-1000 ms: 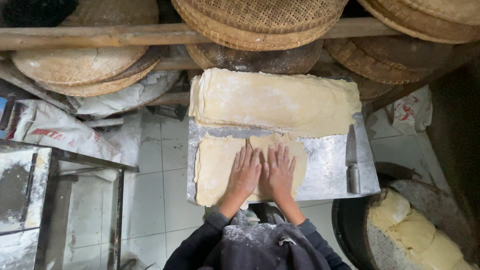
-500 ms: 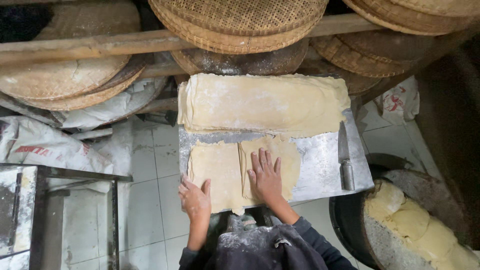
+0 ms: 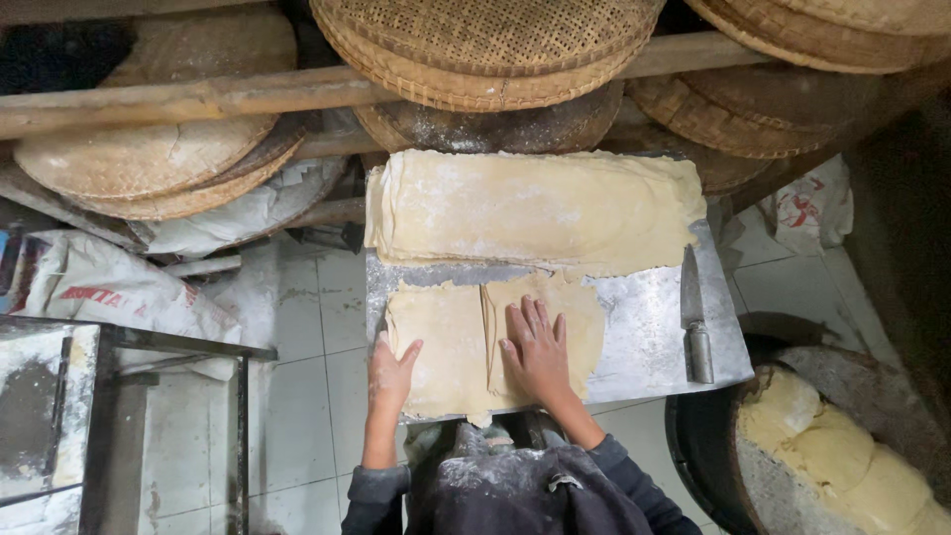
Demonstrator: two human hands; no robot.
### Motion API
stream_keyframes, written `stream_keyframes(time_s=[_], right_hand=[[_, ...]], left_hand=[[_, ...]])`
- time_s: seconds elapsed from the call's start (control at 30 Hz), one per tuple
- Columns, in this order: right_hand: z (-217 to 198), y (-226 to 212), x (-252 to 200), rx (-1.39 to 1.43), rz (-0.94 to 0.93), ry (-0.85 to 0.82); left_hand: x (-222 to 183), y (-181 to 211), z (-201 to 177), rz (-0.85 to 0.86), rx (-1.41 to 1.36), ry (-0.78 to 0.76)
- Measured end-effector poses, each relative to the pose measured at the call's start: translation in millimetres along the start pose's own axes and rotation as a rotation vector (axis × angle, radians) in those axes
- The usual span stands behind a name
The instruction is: The person cuts thin sheets of dough into rectangular sections using a knife and stacks them into a pile on a metal workbench.
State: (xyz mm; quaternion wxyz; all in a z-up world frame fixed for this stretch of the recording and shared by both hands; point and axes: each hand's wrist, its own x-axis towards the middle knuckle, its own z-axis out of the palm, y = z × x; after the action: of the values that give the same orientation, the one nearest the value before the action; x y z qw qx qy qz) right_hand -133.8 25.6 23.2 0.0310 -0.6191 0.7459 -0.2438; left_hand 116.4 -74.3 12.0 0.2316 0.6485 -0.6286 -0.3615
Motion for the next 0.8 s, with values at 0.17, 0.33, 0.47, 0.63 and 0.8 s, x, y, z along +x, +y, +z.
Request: stream_keyframes(time_s=[0.17, 0.33, 0.47, 0.63, 0.8], right_hand=[[-31.0, 0.5, 16.5, 0.189, -0.049, -0.033], [-74.7, -6.3, 38.6, 0.584, -0.197, -0.113], [-96.9, -2.7, 36.5, 1.063, -0.242, -0.445], [-99.4, 4.0, -0.1, 1.068, -0.085, -0.507], [-86.5, -6.6, -40.4, 1.169, 0.491, -0.059]], left_hand=[[-22.9, 73.1, -37.7, 0.018, 0.239, -0.205], [-47.3, 142.1, -93.4, 0.801, 0.073, -0.389], [-38.1, 178.9, -109.5, 0.998, 0.228, -0.642], [-20.7, 194.0, -97.5, 1.197, 0.137, -0.616], [39.8, 200.6, -23.0, 1.192, 0.382, -0.673]])
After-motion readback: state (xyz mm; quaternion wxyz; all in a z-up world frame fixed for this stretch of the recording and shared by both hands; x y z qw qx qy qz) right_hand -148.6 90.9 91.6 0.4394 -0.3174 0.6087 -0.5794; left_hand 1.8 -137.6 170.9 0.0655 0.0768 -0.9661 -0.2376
